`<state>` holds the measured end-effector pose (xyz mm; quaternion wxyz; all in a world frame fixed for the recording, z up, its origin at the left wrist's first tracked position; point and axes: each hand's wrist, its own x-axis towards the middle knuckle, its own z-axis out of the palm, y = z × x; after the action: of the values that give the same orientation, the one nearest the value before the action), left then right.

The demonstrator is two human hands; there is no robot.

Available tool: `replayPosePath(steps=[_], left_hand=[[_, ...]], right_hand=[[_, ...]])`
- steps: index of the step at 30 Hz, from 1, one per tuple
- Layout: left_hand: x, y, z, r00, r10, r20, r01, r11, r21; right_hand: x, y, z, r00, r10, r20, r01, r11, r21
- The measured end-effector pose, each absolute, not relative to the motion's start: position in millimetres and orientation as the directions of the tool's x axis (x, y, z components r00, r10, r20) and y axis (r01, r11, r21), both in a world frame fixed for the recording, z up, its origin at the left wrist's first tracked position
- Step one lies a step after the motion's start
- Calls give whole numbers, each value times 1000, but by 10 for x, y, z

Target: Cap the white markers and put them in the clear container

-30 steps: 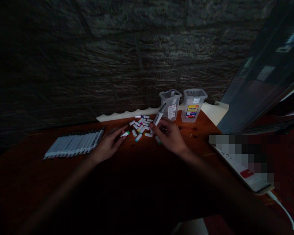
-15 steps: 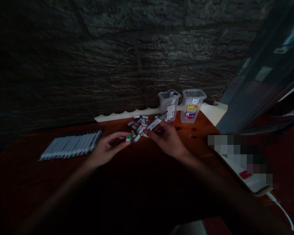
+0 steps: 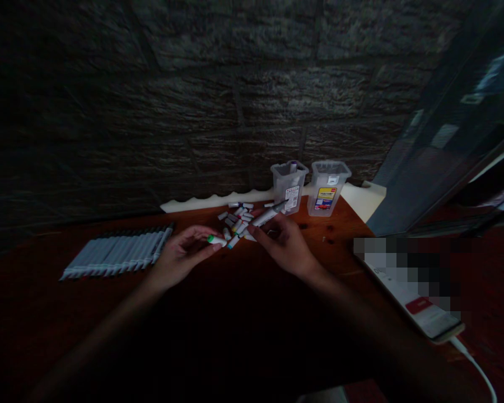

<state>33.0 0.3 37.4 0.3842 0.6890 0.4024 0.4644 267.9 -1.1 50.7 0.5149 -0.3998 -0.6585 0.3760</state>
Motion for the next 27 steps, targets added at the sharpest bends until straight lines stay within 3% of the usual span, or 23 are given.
replayPosePath(steps=[4,9,14,21,27], left_hand=[[334,24,381,150,950,275,155,-297,942],[319,75,338,68,982,176,-191,-160,968],[295,98,333,74,995,64,-376,-32,926],[373,29,360,112,989,99,-319,-59,946],[376,-15,398,234,958,166,-31,-163,986]], right_hand=[[2691,-27,538,-231,910,344,169,386,-907],[2679,-117,549,-570,796,204,190,369,-910],[2665,-170,518,-659,728,190,206,417,-885],[2673,-181,531,-695,701,157,268,456,-848],[2669,-196,551,-705,701,108,270,406,-873]])
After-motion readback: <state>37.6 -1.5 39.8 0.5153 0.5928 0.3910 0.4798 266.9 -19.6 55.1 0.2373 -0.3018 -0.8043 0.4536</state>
